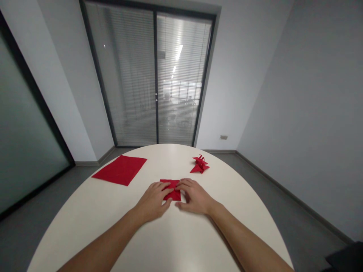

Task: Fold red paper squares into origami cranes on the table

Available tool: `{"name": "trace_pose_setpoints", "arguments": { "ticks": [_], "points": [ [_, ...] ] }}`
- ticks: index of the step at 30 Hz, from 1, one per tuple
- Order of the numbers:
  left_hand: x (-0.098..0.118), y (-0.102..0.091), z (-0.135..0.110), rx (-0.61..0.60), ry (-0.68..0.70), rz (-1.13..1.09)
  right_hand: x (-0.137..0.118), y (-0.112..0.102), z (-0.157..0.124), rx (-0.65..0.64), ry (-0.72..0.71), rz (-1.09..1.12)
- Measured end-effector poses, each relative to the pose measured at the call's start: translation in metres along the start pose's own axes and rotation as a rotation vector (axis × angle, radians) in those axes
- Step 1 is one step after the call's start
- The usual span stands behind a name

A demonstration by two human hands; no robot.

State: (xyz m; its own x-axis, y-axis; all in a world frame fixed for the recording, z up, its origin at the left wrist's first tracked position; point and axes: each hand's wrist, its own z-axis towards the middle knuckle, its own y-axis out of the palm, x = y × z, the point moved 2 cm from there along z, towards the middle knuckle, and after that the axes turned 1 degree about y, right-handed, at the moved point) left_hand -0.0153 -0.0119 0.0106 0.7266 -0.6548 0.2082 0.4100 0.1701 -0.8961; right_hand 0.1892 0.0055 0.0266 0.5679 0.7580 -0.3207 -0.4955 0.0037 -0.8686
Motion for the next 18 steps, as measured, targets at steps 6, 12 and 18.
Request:
{"name": "trace_pose_setpoints", "arguments": {
  "ticks": [6,12,18],
  "points": [
    [0.002,-0.004,-0.001,0.006,-0.007,0.033,0.003,-0.002,0.0,-0.015,-0.02,-0.016],
    [0.004,-0.01,0.0,0.009,-0.031,-0.022,0.011,-0.006,-0.003,0.005,-0.014,-0.063],
    [0.003,-0.011,0.0,0.027,-0.046,-0.058,0.007,-0.006,-0.002,0.001,-0.022,-0.069]
  ]
}}
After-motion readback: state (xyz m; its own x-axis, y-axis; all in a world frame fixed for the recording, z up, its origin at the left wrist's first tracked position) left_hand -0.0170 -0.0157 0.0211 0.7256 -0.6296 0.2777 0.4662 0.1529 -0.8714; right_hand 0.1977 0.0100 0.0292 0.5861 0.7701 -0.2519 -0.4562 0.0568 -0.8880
